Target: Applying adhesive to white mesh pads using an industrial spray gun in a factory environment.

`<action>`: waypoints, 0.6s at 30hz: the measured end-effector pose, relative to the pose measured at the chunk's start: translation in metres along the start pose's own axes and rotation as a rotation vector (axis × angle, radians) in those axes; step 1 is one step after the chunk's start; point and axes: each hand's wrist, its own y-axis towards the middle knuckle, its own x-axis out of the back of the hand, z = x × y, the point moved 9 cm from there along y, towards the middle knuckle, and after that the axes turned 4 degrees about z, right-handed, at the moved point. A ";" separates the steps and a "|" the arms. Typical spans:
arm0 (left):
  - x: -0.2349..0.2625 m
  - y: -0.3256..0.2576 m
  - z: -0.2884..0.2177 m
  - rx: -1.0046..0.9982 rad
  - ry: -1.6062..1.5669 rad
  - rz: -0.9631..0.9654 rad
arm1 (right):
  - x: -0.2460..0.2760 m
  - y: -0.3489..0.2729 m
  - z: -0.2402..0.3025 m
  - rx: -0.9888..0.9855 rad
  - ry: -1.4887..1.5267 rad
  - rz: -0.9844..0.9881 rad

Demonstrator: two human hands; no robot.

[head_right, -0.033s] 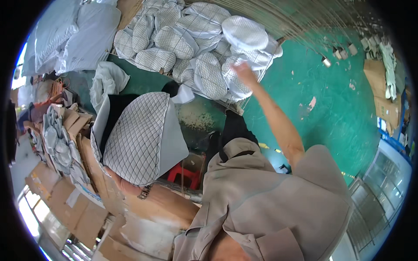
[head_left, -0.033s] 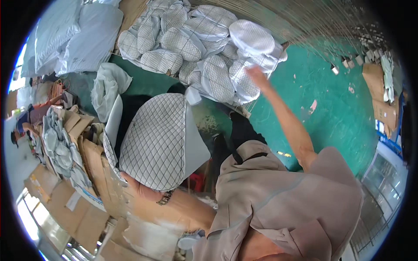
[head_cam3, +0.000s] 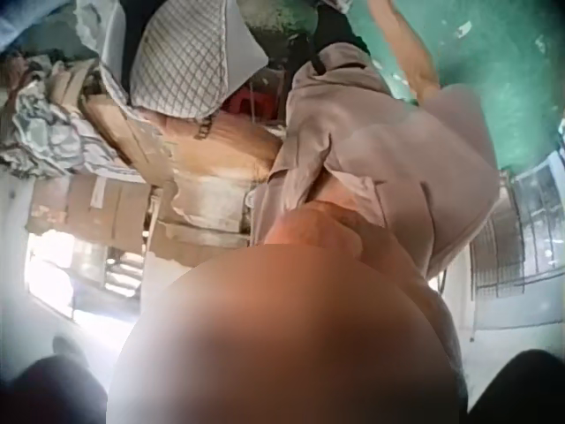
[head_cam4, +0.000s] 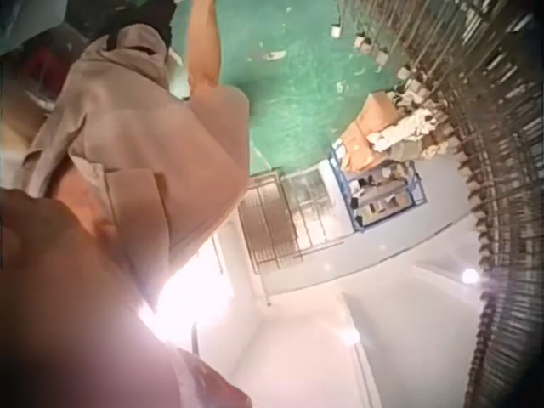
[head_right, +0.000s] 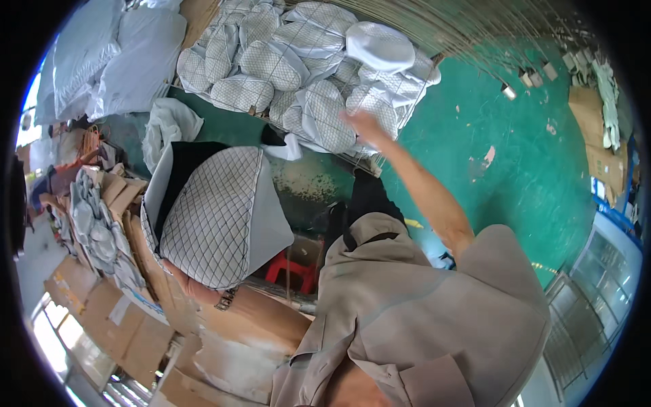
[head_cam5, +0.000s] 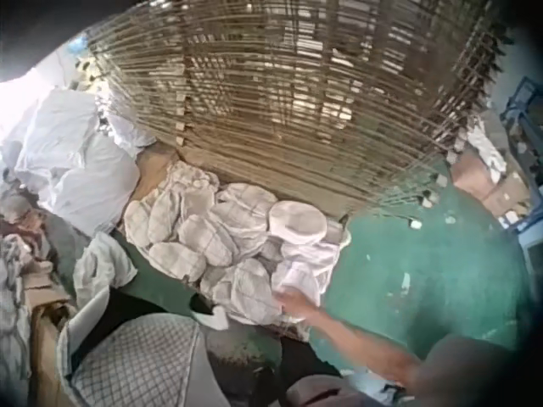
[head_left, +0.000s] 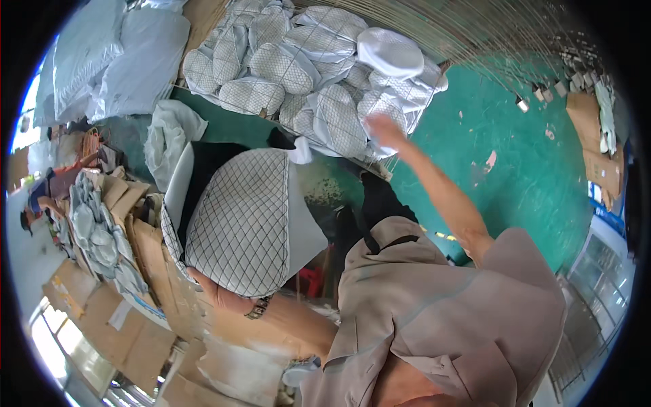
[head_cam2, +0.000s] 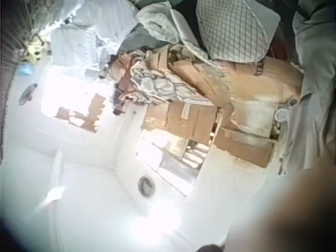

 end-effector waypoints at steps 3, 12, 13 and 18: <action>-0.020 -0.002 -0.028 -0.072 -0.079 -0.016 | -0.163 -0.033 -0.003 -0.126 0.437 0.564; -0.067 0.013 -0.002 0.157 -0.224 0.149 | -0.214 -0.137 0.159 -0.202 0.984 1.012; -0.080 0.018 0.007 0.161 -0.232 0.155 | -0.204 -0.136 0.168 -0.188 1.009 0.983; -0.158 0.007 0.040 0.355 -0.398 0.370 | -0.134 -0.098 0.184 -0.093 1.102 0.575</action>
